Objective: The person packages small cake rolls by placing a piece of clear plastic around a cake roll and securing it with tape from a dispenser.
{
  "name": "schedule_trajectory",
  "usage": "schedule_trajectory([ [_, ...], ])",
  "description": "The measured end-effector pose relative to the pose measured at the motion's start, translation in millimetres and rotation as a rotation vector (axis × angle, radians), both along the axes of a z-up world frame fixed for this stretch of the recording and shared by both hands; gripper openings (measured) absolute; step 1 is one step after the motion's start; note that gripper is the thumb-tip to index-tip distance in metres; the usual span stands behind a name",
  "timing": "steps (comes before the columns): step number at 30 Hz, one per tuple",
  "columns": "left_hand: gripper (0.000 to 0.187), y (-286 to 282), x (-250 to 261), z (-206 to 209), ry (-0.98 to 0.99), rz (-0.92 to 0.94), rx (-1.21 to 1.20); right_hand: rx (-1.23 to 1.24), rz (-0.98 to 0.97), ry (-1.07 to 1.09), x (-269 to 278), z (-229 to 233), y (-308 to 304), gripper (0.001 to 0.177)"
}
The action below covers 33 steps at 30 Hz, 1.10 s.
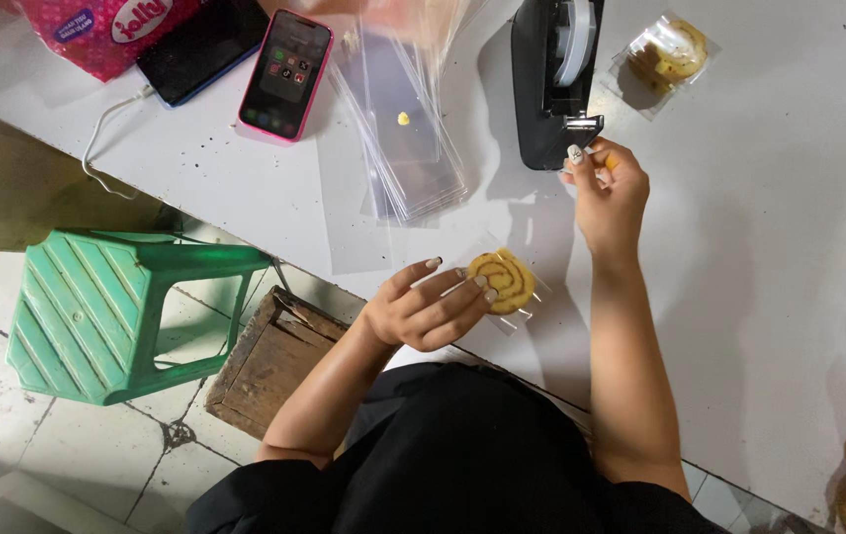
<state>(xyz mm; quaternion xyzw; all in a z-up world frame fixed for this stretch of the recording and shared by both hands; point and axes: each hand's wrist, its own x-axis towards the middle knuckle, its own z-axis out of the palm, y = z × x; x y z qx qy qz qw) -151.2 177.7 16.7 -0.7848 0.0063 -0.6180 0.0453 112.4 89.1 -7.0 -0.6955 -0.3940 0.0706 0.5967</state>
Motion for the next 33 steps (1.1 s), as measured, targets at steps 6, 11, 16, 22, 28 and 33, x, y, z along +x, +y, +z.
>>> schedule_trajectory([
  [6, 0.012, -3, -5, 14, -0.063, -0.060, 0.104, -0.107, 0.003, -0.058, 15, -2, -3, 0.010],
  [11, 0.011, -5, -7, 34, -0.109, -0.146, 0.111, -0.071, 0.008, -0.042, 21, -14, -4, 0.010],
  [16, 0.009, -8, -9, 42, -0.126, -0.168, 0.109, -0.082, -0.015, -0.067, 24, -39, -9, 0.009],
  [22, 0.009, 1, -5, 62, -0.130, -0.271, 0.170, -0.128, 0.048, 0.034, 31, 15, -53, 0.012],
  [28, 0.063, 18, 6, 62, -0.100, -0.435, 0.585, -0.175, 0.379, -0.085, -25, 158, -107, 0.004],
  [33, 0.066, 16, 20, 80, -0.169, -0.482, 0.669, -0.365, 0.841, -0.265, -67, 208, -105, 0.022],
])
